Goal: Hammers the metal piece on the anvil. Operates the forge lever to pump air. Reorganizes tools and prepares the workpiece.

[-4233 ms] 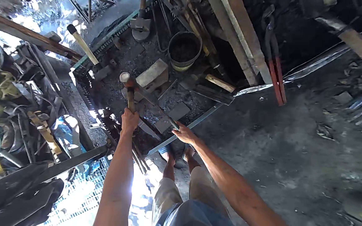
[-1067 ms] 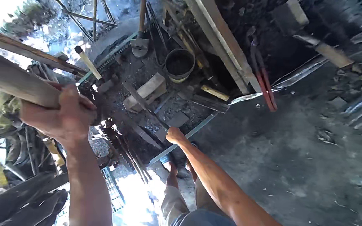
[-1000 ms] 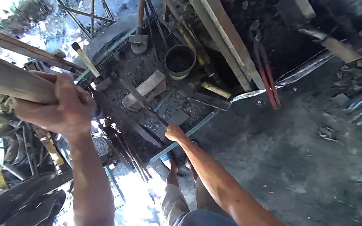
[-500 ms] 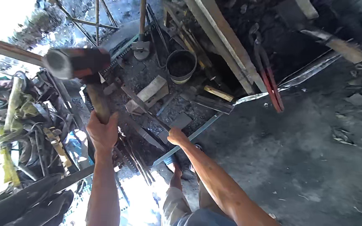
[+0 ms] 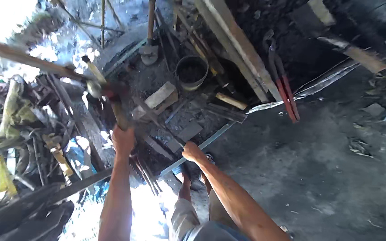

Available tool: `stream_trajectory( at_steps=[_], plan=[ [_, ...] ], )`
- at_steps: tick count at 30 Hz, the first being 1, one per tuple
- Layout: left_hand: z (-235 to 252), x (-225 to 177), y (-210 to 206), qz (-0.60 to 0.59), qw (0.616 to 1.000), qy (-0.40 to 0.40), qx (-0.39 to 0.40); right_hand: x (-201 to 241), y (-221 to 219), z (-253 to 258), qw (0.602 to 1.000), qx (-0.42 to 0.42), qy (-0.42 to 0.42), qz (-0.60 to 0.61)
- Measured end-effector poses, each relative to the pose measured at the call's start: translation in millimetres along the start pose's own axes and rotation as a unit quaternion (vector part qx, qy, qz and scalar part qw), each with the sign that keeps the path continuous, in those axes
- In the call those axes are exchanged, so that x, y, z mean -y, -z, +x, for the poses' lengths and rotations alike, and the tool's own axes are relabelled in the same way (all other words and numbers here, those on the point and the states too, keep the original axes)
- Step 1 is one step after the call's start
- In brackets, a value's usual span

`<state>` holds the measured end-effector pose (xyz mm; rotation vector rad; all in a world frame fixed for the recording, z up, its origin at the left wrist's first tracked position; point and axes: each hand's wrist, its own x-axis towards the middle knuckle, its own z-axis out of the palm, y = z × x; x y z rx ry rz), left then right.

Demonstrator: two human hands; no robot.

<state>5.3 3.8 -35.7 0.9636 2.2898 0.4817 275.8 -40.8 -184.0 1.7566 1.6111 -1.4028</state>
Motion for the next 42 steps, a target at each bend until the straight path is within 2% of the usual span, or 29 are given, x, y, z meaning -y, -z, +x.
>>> stream_trajectory(
  at_steps=[4,6,8,9,10,11,12,14,15,18,22,25,27,28,30,31,33,35,38,42],
  plan=[
    [-33,-61,68,-0.127,0.974,-0.142,-0.122,-6,-9,-13,1.000,-0.001,-0.006,0.002],
    [-36,-86,76,-0.229,0.928,-0.245,-0.164,-9,-12,-15,1.000,0.000,-0.022,0.002],
    [-28,-84,55,-0.249,0.898,-0.296,-0.207,-10,-19,-15,0.999,0.005,-0.038,-0.001],
    [-23,-69,34,-0.201,0.911,-0.284,-0.222,-11,-21,-13,0.999,0.004,-0.040,-0.003],
    [-19,-45,7,-0.123,0.942,-0.235,-0.208,-12,-20,-11,0.999,0.006,-0.039,-0.007],
    [-15,-14,-22,-0.041,0.971,-0.166,-0.164,-15,-19,-10,0.999,0.007,-0.034,-0.011],
    [-7,18,-48,0.034,0.991,-0.096,-0.083,-17,-18,-9,1.000,0.006,-0.026,-0.014],
    [11,46,-72,0.129,0.991,-0.006,0.042,-21,-17,-8,1.000,0.004,-0.014,-0.014],
    [10,43,-67,0.136,0.989,0.014,0.061,-22,-16,-10,1.000,0.007,-0.013,-0.016],
    [-8,15,-19,0.077,0.997,0.000,0.022,-18,-16,-16,1.000,0.007,-0.013,-0.008],
    [-34,-27,27,-0.006,0.994,-0.080,-0.075,-22,-24,-20,1.000,0.004,-0.014,-0.013],
    [-36,-48,27,-0.082,0.972,-0.158,-0.153,-23,-31,-21,1.000,0.002,-0.023,-0.015],
    [-26,-36,-3,-0.064,0.967,-0.168,-0.182,-24,-35,-22,0.999,0.008,-0.030,-0.018],
    [-18,-19,-24,-0.030,0.975,-0.149,-0.164,-24,-33,-22,0.999,0.008,-0.028,-0.019],
    [6,27,-55,0.055,0.997,-0.047,-0.035,-22,-30,-21,1.000,0.013,-0.012,-0.025],
    [19,42,-60,0.084,0.996,0.010,0.038,-23,-30,-21,1.000,0.016,-0.004,-0.025],
    [30,45,-57,0.076,0.989,0.073,0.100,-28,-26,-21,1.000,0.013,0.002,-0.026],
    [20,37,-39,0.042,0.992,0.073,0.093,-27,-21,-21,1.000,0.013,0.002,-0.021],
    [-12,32,-13,-0.008,0.998,0.033,0.049,-22,-24,-28,1.000,0.027,0.010,-0.012],
    [-34,2,-8,-0.010,0.998,-0.048,-0.034,-14,-26,-24,0.999,0.024,0.019,-0.009]
  ],
)
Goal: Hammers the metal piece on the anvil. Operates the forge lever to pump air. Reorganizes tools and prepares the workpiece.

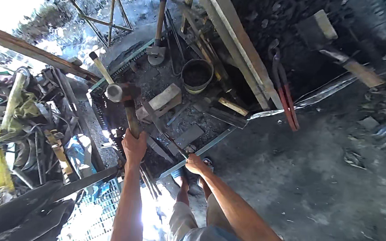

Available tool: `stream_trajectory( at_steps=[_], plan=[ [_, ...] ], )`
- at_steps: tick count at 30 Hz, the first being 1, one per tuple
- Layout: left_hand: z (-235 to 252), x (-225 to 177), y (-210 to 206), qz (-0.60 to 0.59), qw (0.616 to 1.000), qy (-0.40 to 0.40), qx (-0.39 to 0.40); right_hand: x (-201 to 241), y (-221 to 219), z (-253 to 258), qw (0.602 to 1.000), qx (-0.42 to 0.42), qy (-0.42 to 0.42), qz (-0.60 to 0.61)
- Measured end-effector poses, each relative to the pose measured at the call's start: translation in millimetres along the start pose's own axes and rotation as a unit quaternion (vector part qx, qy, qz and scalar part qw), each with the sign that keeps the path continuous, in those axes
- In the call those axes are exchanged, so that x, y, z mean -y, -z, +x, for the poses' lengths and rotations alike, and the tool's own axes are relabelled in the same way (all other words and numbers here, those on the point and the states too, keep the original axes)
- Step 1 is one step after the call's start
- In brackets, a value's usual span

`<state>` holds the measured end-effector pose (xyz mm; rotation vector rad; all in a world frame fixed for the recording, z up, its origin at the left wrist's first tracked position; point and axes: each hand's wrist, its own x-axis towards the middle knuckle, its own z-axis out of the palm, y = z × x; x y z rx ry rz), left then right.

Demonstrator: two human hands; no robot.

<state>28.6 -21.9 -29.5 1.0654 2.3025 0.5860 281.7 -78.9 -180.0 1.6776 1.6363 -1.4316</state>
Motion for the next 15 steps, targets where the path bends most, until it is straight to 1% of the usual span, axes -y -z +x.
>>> stream_trajectory(
  at_steps=[1,3,4,6,7,8,10,13,15],
  plan=[
    [2,-1,-8,0.011,1.000,-0.015,-0.015,6,3,4,1.000,0.001,-0.001,0.001],
    [11,18,-33,0.050,0.998,-0.019,-0.019,14,6,13,1.000,0.006,-0.004,0.004],
    [19,31,-44,0.082,0.997,-0.002,0.010,18,8,19,1.000,0.006,-0.003,0.004],
    [37,50,-53,0.132,0.983,0.063,0.108,21,9,27,1.000,0.007,0.005,0.002],
    [43,50,-53,0.134,0.977,0.094,0.137,19,9,28,1.000,0.009,0.009,0.000],
    [45,45,-47,0.118,0.976,0.113,0.141,19,11,29,1.000,0.009,0.012,-0.006],
    [37,36,-25,0.080,0.983,0.113,0.118,21,9,27,1.000,0.008,0.010,-0.002],
    [16,19,4,0.076,0.994,0.050,0.059,29,7,25,1.000,0.002,0.004,0.013],
    [4,8,7,0.082,0.996,0.020,0.026,34,8,25,1.000,0.001,0.008,0.015]
  ],
)
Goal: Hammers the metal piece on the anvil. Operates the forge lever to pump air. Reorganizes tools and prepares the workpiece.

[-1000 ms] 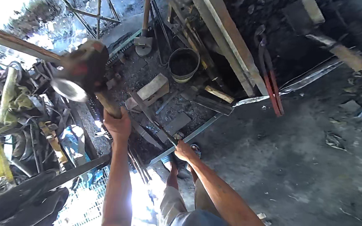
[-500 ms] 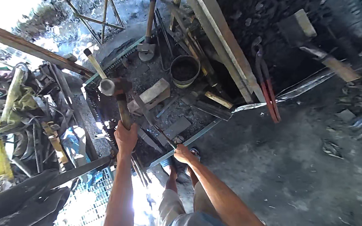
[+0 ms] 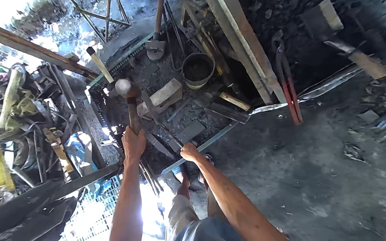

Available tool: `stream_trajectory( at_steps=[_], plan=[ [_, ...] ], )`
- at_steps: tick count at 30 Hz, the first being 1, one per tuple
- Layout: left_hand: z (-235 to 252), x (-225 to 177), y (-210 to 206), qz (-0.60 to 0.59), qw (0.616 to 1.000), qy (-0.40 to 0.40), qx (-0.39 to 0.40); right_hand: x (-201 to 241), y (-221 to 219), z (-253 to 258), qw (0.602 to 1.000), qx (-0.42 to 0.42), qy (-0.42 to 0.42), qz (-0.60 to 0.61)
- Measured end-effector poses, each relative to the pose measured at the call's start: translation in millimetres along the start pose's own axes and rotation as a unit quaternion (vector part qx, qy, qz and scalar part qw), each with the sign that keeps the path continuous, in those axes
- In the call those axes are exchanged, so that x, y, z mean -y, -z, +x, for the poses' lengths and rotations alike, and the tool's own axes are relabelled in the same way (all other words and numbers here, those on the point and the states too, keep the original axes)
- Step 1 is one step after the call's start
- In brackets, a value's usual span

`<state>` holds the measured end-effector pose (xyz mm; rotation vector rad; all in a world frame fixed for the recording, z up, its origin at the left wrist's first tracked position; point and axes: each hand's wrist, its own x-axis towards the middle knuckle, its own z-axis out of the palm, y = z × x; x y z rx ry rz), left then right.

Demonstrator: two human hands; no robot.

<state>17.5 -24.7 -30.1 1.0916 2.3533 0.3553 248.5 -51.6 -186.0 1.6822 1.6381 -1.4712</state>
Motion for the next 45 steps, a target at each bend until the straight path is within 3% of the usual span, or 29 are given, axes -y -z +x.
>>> stream_trajectory(
  at_steps=[3,6,8,10,13,16,18,21,24,26,31,35,37,39,41,45],
  plan=[
    [13,12,-38,0.023,1.000,0.000,0.000,4,4,4,1.000,0.007,-0.004,0.000],
    [43,24,-58,0.072,0.988,0.056,0.121,2,10,4,1.000,0.018,-0.006,-0.003],
    [57,5,-46,0.035,0.985,0.083,0.148,2,21,6,1.000,0.017,0.003,-0.008],
    [47,-10,-26,0.006,0.989,0.083,0.125,2,30,2,1.000,0.028,0.010,-0.005],
    [19,-34,-5,0.036,0.998,0.019,0.040,-1,45,3,0.999,0.038,0.007,0.000],
    [4,-45,-13,0.050,0.999,0.009,-0.019,-3,49,10,0.999,0.038,0.011,-0.005],
    [13,-32,-45,0.071,0.996,0.042,-0.014,-7,51,13,0.999,0.044,0.013,-0.007],
    [43,-8,-76,0.107,0.986,0.100,0.082,-11,56,18,0.998,0.059,0.017,-0.018],
    [54,-30,-47,0.016,0.985,0.150,0.085,-6,70,21,0.997,0.072,0.031,-0.022],
    [31,-35,-24,-0.096,0.978,0.170,0.069,-8,63,14,0.996,0.084,0.026,-0.017],
    [-13,-74,2,-0.219,0.971,0.089,-0.033,-8,53,24,0.998,0.066,0.013,0.006],
    [-7,-81,-48,-0.129,0.985,0.071,-0.095,-6,46,32,0.998,0.058,0.012,0.005],
    [6,-64,-92,-0.106,0.986,0.126,-0.027,-7,47,32,0.997,0.072,0.015,-0.001],
    [25,-49,-114,-0.168,0.963,0.196,0.079,-9,51,31,0.997,0.073,0.018,0.001],
    [29,-56,-94,-0.232,0.945,0.206,0.105,-10,59,35,0.997,0.070,0.030,0.005],
    [-3,-84,-36,-0.239,0.960,0.140,0.050,-13,58,30,0.996,0.078,0.031,0.023]
  ],
)
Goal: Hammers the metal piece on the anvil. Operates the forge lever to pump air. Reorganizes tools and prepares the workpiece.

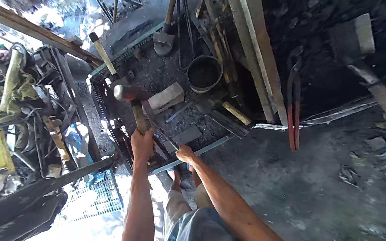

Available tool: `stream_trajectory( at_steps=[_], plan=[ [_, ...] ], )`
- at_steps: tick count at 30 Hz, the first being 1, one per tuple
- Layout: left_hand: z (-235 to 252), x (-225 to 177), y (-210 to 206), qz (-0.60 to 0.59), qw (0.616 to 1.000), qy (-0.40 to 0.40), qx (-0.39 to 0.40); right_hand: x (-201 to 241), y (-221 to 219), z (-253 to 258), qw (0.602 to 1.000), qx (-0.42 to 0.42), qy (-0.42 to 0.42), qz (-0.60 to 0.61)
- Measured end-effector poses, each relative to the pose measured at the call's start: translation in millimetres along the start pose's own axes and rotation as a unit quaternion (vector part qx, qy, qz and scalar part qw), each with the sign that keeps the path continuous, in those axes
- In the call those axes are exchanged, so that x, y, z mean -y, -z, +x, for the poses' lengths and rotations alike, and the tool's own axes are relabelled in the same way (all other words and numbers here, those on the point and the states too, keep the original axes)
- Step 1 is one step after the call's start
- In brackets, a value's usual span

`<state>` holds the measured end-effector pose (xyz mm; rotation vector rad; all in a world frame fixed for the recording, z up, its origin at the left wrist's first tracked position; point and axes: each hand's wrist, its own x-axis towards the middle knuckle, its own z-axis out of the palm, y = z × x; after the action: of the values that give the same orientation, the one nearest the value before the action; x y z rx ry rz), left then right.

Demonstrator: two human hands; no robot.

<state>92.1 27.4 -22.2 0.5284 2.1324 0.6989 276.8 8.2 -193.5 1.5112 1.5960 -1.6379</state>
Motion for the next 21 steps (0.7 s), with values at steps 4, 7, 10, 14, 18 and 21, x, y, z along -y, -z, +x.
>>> stream_trajectory(
  at_steps=[4,7,10,14,18,21],
  plan=[
    [-6,4,-12,0.072,0.986,-0.098,-0.115,3,-5,-1,1.000,0.003,-0.002,0.002],
    [28,43,-52,0.127,0.985,-0.037,-0.114,0,-4,0,1.000,0.011,0.000,0.008],
    [51,49,-51,0.081,0.992,0.099,-0.002,6,4,-10,0.999,0.033,-0.026,0.019],
    [13,18,2,-0.016,0.999,0.048,-0.015,-6,-23,-9,0.995,0.075,-0.047,-0.049],
    [-24,16,45,0.004,0.998,-0.035,-0.059,-54,-54,-31,0.992,0.074,-0.070,-0.079],
    [-55,27,62,-0.018,0.997,-0.045,-0.061,-95,-58,-45,0.995,0.036,-0.069,-0.057]
  ],
)
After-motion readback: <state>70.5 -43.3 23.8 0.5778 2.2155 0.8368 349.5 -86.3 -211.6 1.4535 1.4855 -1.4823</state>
